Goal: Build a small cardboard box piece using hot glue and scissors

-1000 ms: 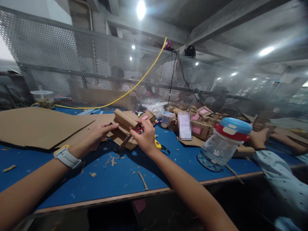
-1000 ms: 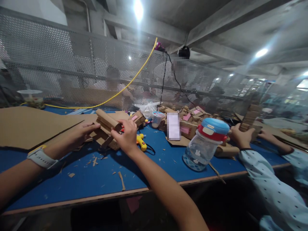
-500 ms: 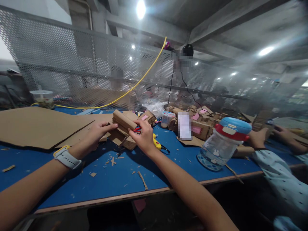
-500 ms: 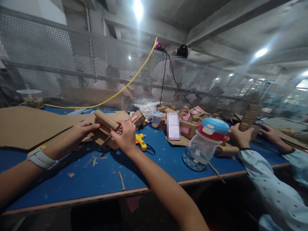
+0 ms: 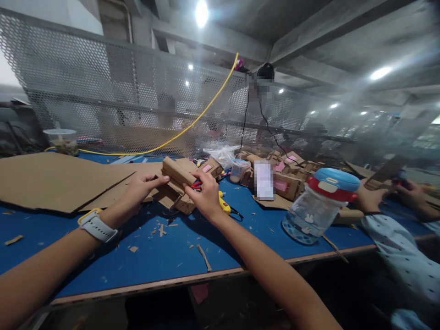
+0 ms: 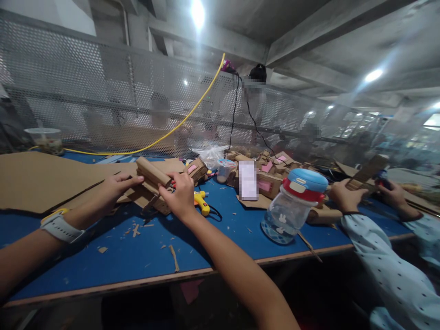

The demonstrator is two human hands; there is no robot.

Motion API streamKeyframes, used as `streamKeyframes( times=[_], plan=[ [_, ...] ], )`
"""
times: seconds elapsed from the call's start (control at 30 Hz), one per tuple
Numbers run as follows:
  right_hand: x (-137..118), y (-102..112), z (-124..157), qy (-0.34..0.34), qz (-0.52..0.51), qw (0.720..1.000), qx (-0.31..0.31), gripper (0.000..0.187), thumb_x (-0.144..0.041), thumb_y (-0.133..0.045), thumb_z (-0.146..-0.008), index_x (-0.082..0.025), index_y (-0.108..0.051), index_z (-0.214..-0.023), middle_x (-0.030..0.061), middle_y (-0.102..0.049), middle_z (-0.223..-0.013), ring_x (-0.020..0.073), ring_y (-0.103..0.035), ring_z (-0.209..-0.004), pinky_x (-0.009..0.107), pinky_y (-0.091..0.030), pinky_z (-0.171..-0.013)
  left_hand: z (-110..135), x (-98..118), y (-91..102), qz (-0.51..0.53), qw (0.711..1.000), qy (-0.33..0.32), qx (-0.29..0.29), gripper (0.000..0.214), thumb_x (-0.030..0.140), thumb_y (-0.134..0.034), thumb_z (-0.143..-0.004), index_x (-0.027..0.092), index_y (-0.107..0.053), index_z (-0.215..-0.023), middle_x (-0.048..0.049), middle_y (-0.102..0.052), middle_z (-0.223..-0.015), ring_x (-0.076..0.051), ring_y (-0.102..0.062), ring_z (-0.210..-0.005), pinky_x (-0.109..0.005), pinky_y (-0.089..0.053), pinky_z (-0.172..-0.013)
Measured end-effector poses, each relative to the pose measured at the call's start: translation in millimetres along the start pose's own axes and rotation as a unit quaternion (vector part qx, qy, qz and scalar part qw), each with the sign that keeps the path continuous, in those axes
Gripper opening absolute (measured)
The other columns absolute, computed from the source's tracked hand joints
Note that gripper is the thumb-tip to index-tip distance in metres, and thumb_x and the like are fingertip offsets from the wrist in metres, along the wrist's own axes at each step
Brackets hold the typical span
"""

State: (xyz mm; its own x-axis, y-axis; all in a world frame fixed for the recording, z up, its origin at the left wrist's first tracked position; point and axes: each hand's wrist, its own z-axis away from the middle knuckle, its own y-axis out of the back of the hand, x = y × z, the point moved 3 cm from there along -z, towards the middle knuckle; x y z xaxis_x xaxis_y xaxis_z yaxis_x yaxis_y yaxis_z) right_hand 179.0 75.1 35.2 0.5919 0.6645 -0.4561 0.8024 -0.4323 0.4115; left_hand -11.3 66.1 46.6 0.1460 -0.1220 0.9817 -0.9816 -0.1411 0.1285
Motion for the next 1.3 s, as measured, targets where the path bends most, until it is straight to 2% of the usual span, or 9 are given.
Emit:
streamKeyframes(
  times=[0.17,0.4,0.63,0.8,0.93,1.07,1.3],
  plan=[
    [1.3,-1.3,0.3,0.0,0.006,1.0,-0.007,0.019,-0.024,-0.071,-0.079,-0.022,-0.069,-0.098,0.0049,-0.072,-0.09,0.0243,-0.063,-0.089,0.038,-0.049,-0.082,-1.0,-0.7,1.6,-0.02,1.0,-0.02,0.012,0.051,0.064,-0.086,-0.041,0.02,-0.066,-0.058,-0.0022,-0.065,-0.064,-0.02,-0.057,-0.066,-0.03,-0.043,-0.059],
    [1.7,-2.1,0.8,-0.003,0.006,1.0,0.001,0.021,-0.023,-0.072,-0.078,-0.019,-0.069,-0.099,0.0054,-0.071,-0.088,0.0236,-0.063,-0.086,0.037,-0.048,-0.081,0.2,2.6,1.9,-0.044,0.998,-0.05,0.017,0.049,0.066,-0.081,-0.047,0.021,-0.062,-0.053,-0.0017,-0.063,-0.061,-0.02,-0.056,-0.065,-0.03,-0.044,-0.06],
    [1.8,-1.5,1.1,0.0,0.009,1.0,-0.001,0.021,-0.024,-0.072,-0.079,-0.019,-0.069,-0.1,0.0062,-0.071,-0.089,0.0239,-0.064,-0.086,0.037,-0.05,-0.081,-0.8,0.2,0.8,-0.032,0.999,-0.029,0.02,0.053,0.068,-0.083,-0.042,0.02,-0.067,-0.058,-0.0018,-0.065,-0.064,-0.02,-0.058,-0.067,-0.029,-0.044,-0.061],
    [5.5,-2.8,-2.2,0.02,-0.004,0.999,-0.03,0.023,-0.028,-0.074,-0.081,-0.018,-0.069,-0.102,0.0075,-0.072,-0.092,0.0245,-0.064,-0.089,0.039,-0.051,-0.084,-5.6,-7.5,4.3,-0.001,1.0,0.005,-0.012,0.057,0.067,-0.086,-0.043,0.019,-0.07,-0.068,-0.0038,-0.07,-0.071,-0.023,-0.063,-0.067,-0.031,-0.047,-0.059],
    [8.2,-2.6,-5.5,0.069,-0.044,0.994,-0.068,0.041,-0.038,-0.081,-0.079,-0.017,-0.068,-0.111,0.0118,-0.073,-0.108,0.0274,-0.065,-0.103,0.044,-0.051,-0.093,-14.2,-15.1,12.3,-0.004,1.0,-0.003,-0.013,0.056,0.067,-0.085,-0.049,0.018,-0.073,-0.073,-0.0051,-0.073,-0.075,-0.022,-0.065,-0.066,-0.031,-0.048,-0.057],
    [9.9,-4.0,-6.2,0.096,-0.063,0.988,-0.104,0.061,-0.046,-0.088,-0.072,-0.021,-0.064,-0.122,0.012,-0.072,-0.119,0.029,-0.064,-0.112,0.047,-0.051,-0.1,-20.3,-21.2,16.3,0.002,0.999,-0.005,-0.038,0.052,0.067,-0.082,-0.058,0.019,-0.076,-0.078,-0.007,-0.076,-0.083,-0.025,-0.069,-0.075,-0.035,-0.054,-0.065],
    [11.4,-7.6,-5.1,0.086,-0.046,0.992,-0.084,0.061,-0.042,-0.089,-0.071,-0.018,-0.065,-0.122,0.0146,-0.072,-0.117,0.0304,-0.065,-0.111,0.046,-0.053,-0.099,-16.1,-17.5,11.9,-0.002,0.998,0.003,-0.059,0.049,0.066,-0.08,-0.062,0.021,-0.076,-0.08,-0.0057,-0.077,-0.086,-0.025,-0.069,-0.077,-0.033,-0.052,-0.068]
  ],
)
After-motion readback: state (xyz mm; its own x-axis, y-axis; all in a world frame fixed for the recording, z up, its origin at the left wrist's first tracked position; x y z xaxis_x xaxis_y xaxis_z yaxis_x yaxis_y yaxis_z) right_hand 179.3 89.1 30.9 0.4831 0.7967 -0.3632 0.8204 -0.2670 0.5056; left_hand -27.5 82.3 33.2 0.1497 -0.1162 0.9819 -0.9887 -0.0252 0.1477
